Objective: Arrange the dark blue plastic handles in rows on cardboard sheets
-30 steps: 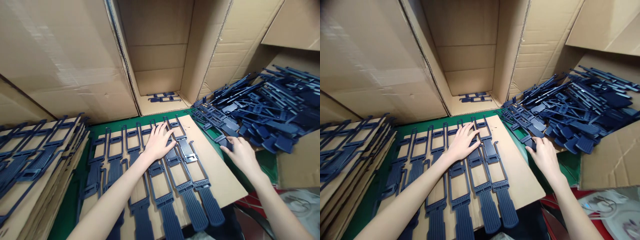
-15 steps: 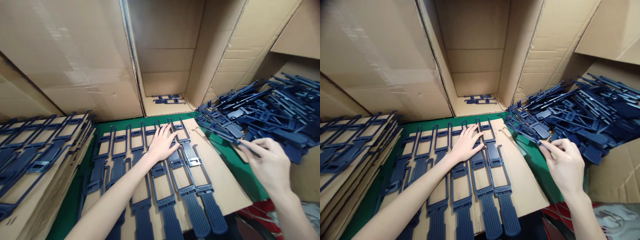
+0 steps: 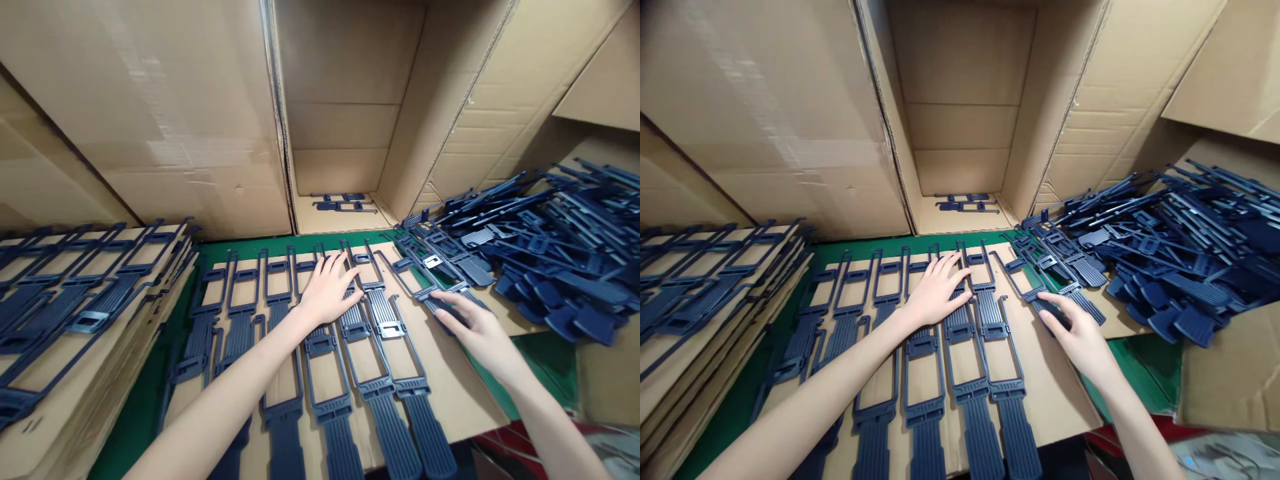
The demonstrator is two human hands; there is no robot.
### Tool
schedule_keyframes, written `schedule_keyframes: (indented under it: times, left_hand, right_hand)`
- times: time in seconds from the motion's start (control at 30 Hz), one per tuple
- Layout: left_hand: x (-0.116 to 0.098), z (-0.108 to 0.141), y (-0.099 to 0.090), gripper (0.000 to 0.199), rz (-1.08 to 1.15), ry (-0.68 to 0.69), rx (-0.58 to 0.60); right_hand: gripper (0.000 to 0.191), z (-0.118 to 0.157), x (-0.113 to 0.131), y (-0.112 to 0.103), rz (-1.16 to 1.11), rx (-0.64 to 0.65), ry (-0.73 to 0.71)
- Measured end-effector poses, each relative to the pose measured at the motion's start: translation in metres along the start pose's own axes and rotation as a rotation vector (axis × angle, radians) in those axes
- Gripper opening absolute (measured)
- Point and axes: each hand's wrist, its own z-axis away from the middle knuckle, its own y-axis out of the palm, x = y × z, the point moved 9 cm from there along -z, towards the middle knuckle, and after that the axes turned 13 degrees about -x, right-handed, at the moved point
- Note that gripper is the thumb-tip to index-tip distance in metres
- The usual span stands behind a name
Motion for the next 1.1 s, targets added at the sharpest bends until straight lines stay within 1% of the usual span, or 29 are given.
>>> schedule_keyframes:
  times: [0.03, 0.07, 0.13, 0.2, 0.33, 0.5, 0.73, 0.9, 0.97, 1.03, 1.1]
  left_hand:
    - [0.0, 0.0, 0.0, 0.049, 0.003, -0.001, 0.002]
    - [0.0, 0.0, 0.0, 0.048, 0.006, -0.001, 0.002]
    - [0.0, 0.0, 0.0, 0.048, 0.01, 0.001, -0.002]
    - [0.0, 0.0, 0.001, 0.048, 0.005, 0.003, -0.003]
    - [0.0, 0.0, 0.0, 0.049, -0.008, 0.011, -0.005]
    - [0.0, 0.0, 0.001, 0.049, -0.009, 0.013, -0.01]
    - [0.001, 0.0, 0.002, 0.05, -0.01, 0.006, -0.002]
    - [0.001, 0.0, 0.002, 0.05, 0.001, 0.002, -0.006]
    - [0.001, 0.0, 0.001, 0.049, 0.01, 0.002, -0.011]
    - [0.001, 0.0, 0.001, 0.049, 0.015, 0.002, -0.014]
    - [0.001, 0.0, 0.001, 0.05, 0.012, 0.004, -0.014]
  right_hand:
    - [0.042, 0.002, 0.005, 0.006, 0.065, 0.027, -0.044]
    - [0.044, 0.003, 0.01, 0.009, 0.132, 0.028, -0.097]
    - [0.046, 0.004, 0.021, 0.013, 0.259, -0.018, -0.216]
    - [0.046, 0.005, 0.028, 0.017, 0.348, -0.056, -0.305]
    - [0.047, 0.005, 0.027, 0.027, 0.431, -0.036, -0.371]
    - [0.049, 0.002, 0.029, 0.033, 0.468, 0.002, -0.396]
    - [0.052, 0.001, 0.034, 0.035, 0.442, -0.001, -0.393]
    - [0.047, 0.003, 0.037, 0.034, 0.413, 0.002, -0.394]
    - [0.043, 0.002, 0.038, 0.031, 0.416, -0.03, -0.397]
    - [0.04, -0.001, 0.036, 0.026, 0.423, -0.066, -0.365]
    - [0.04, -0.004, 0.032, 0.023, 0.426, -0.075, -0.305]
